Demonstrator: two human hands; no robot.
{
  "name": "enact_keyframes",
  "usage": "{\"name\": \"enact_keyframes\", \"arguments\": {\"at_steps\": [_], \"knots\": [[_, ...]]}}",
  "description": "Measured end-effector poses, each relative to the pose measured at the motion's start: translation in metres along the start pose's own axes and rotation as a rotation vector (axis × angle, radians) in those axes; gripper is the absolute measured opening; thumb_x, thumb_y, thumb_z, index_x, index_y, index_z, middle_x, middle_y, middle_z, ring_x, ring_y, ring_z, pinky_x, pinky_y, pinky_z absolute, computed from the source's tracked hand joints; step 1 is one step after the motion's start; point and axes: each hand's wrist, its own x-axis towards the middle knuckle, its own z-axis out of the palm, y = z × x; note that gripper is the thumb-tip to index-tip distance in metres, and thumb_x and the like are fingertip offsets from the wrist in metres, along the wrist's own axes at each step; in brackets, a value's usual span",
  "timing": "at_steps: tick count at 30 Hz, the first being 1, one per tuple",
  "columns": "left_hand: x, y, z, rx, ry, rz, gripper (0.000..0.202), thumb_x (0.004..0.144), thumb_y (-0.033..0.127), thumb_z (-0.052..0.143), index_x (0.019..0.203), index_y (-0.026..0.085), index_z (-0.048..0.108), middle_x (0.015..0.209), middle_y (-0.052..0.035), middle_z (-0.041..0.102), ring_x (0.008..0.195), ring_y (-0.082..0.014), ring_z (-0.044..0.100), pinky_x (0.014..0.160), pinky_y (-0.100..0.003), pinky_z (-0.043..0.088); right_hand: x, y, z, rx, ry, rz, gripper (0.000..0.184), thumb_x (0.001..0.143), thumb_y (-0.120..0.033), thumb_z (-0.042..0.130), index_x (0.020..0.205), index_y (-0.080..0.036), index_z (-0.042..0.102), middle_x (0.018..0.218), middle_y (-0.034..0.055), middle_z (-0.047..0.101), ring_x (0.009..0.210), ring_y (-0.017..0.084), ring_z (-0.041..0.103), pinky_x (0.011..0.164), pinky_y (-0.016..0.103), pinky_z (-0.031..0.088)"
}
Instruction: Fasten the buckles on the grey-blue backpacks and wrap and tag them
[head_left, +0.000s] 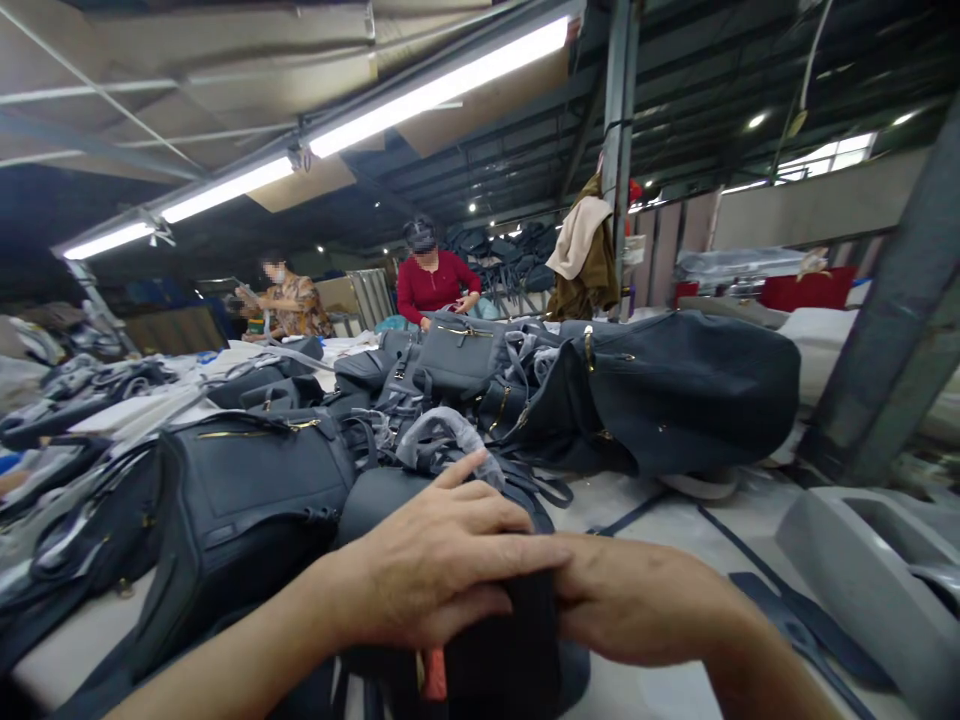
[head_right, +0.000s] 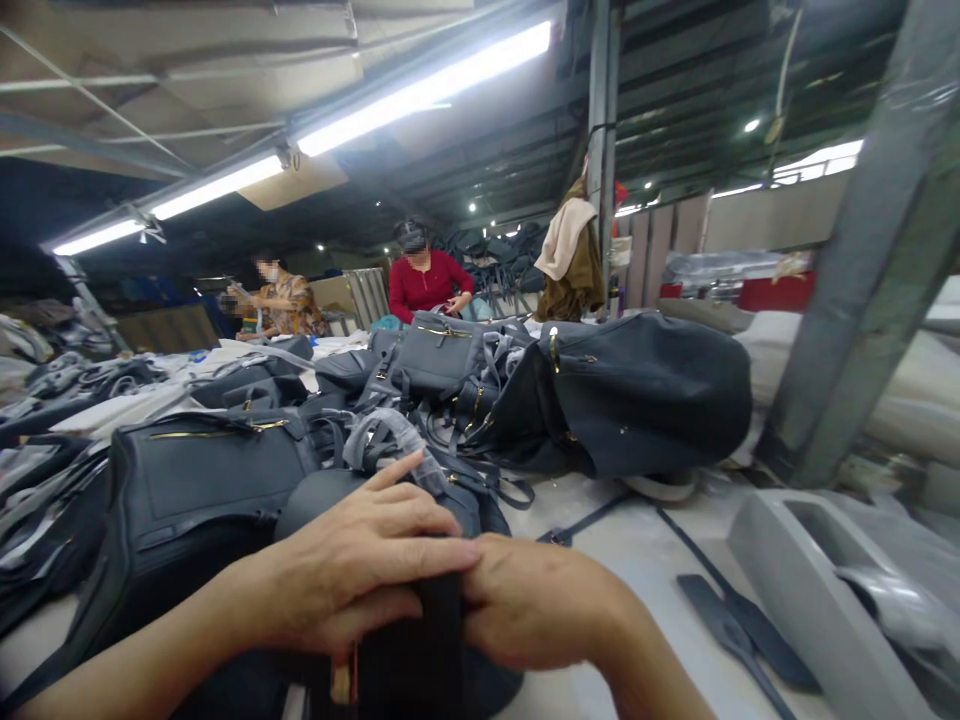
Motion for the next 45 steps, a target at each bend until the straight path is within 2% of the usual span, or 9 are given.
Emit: {"name": "enact_keyframes", "arguments": {"at_steps": [5,10,14,21,25,29,35,38,45], "knots": [[-0.01,-0.038,0.014,0.087,0.065,-0.118,0.034,0.091,0.008,0.042,0.107,0.027,0.065,0.116,-0.0019,0.064,0.117,-0.0156,0.053,0.12,-0.045,0.011,-0.012,0.012,-0.027,0.092,0.111,0.266,0.025,0.087,-0.032,0.048,0.074,-0.019,0.065,0.075,0.0032,0.068,0.074,0.019,0.064,0.069,0.029,0.05],[-0.007,-0.043,0.023,0.117,0.081,-0.116,0.031,0.089,0.007,0.045,0.102,0.025,0.067,0.113,-0.0022,0.065,0.112,-0.0167,0.056,0.119,-0.044,0.017,-0.025,0.038,-0.037,0.254,0.292,0.484,0.021,0.084,-0.036,0.052,0.073,-0.018,0.057,0.076,0.0044,0.066,0.069,0.016,0.063,0.057,0.025,0.052],[0.003,-0.032,0.021,0.106,0.088,-0.131,0.025,0.088,0.008,0.049,0.094,0.023,0.068,0.103,-0.0014,0.064,0.102,-0.0169,0.059,0.115,-0.044,0.025,-0.022,0.05,-0.03,0.421,0.158,0.588,0.021,0.067,-0.029,0.07,0.081,-0.018,0.058,0.074,0.0009,0.065,0.069,0.016,0.064,0.051,0.022,0.054],[0.037,-0.004,0.032,0.319,0.041,-0.353,0.008,0.088,0.017,0.057,0.082,0.015,0.063,0.092,-0.0079,0.064,0.093,-0.0263,0.059,0.085,-0.042,0.048,0.009,0.062,-0.008,0.623,0.002,0.522,0.028,0.053,-0.015,0.064,0.078,-0.019,0.051,0.05,-0.0064,0.061,0.047,0.013,0.064,0.044,0.021,0.054],[0.054,0.006,0.044,0.049,0.094,-0.333,0.015,0.086,0.016,0.059,0.101,0.019,0.058,0.105,-0.0047,0.064,0.095,-0.0207,0.061,0.082,-0.032,0.05,-0.004,0.061,-0.02,0.7,0.103,0.424,0.026,0.059,-0.021,0.062,0.083,-0.017,0.053,0.06,-0.003,0.068,0.047,0.011,0.064,0.045,0.02,0.054],[0.071,0.003,0.052,-0.091,0.114,-0.413,0.036,0.083,0.03,0.067,0.115,0.021,0.052,0.107,-0.0038,0.067,0.098,-0.0234,0.064,0.083,-0.035,0.051,-0.013,0.064,-0.029,0.722,0.172,0.358,0.025,0.062,-0.021,0.063,0.086,-0.017,0.056,0.058,-0.0051,0.064,0.048,0.01,0.061,0.045,0.019,0.052],[0.086,-0.012,0.064,-0.001,0.187,-0.586,0.019,0.078,0.018,0.064,0.096,0.019,0.059,0.093,-0.003,0.069,0.087,-0.0242,0.067,0.071,-0.033,0.051,-0.014,0.075,-0.031,0.881,0.286,0.259,0.032,0.065,-0.025,0.075,0.089,-0.018,0.055,0.07,-0.0026,0.068,0.064,0.012,0.067,0.061,0.025,0.055],[0.084,-0.018,0.076,0.026,0.25,-0.591,0.004,0.081,0.018,0.063,0.083,0.022,0.063,0.091,-0.0002,0.068,0.082,-0.0194,0.066,0.065,-0.028,0.047,-0.016,0.079,-0.033,0.914,0.343,0.239,0.037,0.062,-0.028,0.082,0.084,-0.018,0.055,0.073,-0.0011,0.069,0.069,0.013,0.068,0.062,0.024,0.053],[0.087,-0.029,0.108,0.117,0.551,-0.529,0.015,0.081,0.013,0.066,0.07,0.023,0.061,0.076,0.0042,0.066,0.069,-0.0154,0.06,0.055,-0.03,0.037,-0.017,0.087,-0.035,0.921,0.354,0.286,0.033,0.059,-0.028,0.085,0.078,-0.016,0.061,0.071,0.0002,0.07,0.062,0.013,0.065,0.059,0.025,0.052]]}}
